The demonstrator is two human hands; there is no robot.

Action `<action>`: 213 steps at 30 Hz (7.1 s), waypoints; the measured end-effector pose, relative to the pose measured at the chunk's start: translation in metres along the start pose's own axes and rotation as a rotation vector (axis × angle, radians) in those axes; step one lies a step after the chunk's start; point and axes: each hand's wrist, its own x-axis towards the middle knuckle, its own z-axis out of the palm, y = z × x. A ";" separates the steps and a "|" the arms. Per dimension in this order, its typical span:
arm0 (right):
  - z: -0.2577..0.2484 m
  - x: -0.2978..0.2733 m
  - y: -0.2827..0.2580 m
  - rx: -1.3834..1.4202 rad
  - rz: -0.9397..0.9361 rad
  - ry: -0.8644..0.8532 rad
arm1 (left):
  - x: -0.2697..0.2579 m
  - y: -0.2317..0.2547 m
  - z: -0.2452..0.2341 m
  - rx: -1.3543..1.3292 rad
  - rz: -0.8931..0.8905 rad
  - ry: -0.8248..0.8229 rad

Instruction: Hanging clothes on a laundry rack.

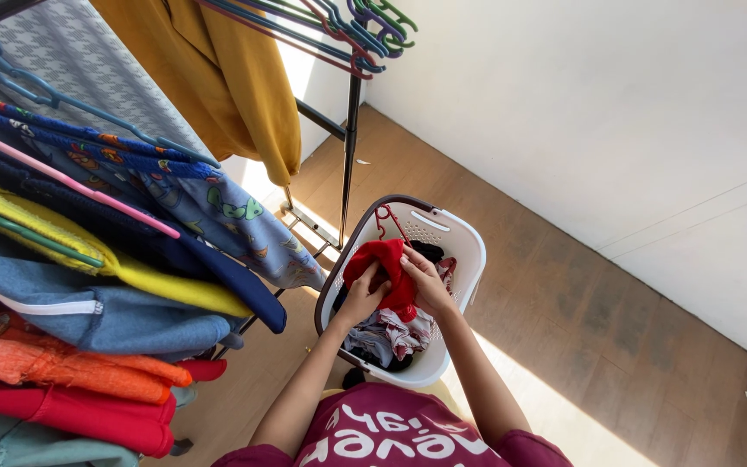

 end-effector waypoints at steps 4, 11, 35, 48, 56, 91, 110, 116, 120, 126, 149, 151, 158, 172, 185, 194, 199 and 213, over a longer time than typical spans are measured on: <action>0.002 -0.007 0.000 0.054 0.101 0.080 | 0.005 -0.023 0.004 -0.136 0.252 0.006; -0.004 -0.012 -0.015 -0.146 0.127 0.218 | -0.013 0.038 -0.016 0.339 -0.115 -0.161; -0.053 0.024 -0.021 -1.034 -0.205 0.212 | -0.033 0.015 -0.010 0.442 0.172 0.009; -0.100 -0.014 -0.057 -1.012 -0.177 -0.061 | -0.002 -0.018 0.000 0.771 -0.428 -0.449; -0.055 -0.026 -0.077 -1.497 -0.258 -0.333 | 0.030 -0.008 0.039 0.908 -0.233 -0.502; -0.042 0.009 0.049 -1.368 0.084 -0.164 | 0.032 -0.019 -0.018 0.301 0.222 -0.033; -0.105 0.055 0.161 -0.352 0.092 0.030 | -0.001 0.030 -0.018 -0.869 -0.427 -0.073; -0.121 0.060 0.170 -0.413 0.033 0.129 | -0.020 0.044 -0.002 -0.986 -0.312 -0.113; -0.183 0.069 0.181 -0.447 0.106 0.244 | -0.016 0.021 -0.013 -0.464 -0.002 -0.001; -0.042 0.017 0.043 -1.630 0.254 0.030 | -0.013 -0.003 -0.047 0.102 -0.108 -0.051; -0.136 0.098 0.208 -1.174 -0.081 -0.213 | -0.031 -0.005 -0.025 -0.219 -0.249 -0.126; -0.126 0.095 0.191 -1.429 -0.091 -0.283 | -0.035 0.000 -0.029 -0.271 -0.214 -0.135; -0.084 0.064 0.143 -2.024 0.050 -0.113 | -0.047 0.017 -0.024 -0.370 -0.055 -0.187; -0.078 -0.007 -0.060 -1.157 0.321 -0.123 | -0.018 -0.052 -0.053 0.304 -0.153 -0.109; -0.059 -0.005 -0.128 -1.436 -0.225 0.435 | 0.011 0.056 -0.083 0.311 -0.029 0.074; -0.082 -0.008 -0.152 -0.442 0.008 0.194 | 0.014 0.073 -0.055 0.633 0.225 0.598; -0.009 -0.004 -0.126 -0.302 0.083 0.220 | 0.007 0.086 0.023 0.391 0.710 0.176; 0.014 -0.025 -0.126 0.229 0.025 -0.169 | 0.010 0.095 0.041 0.561 0.516 -0.277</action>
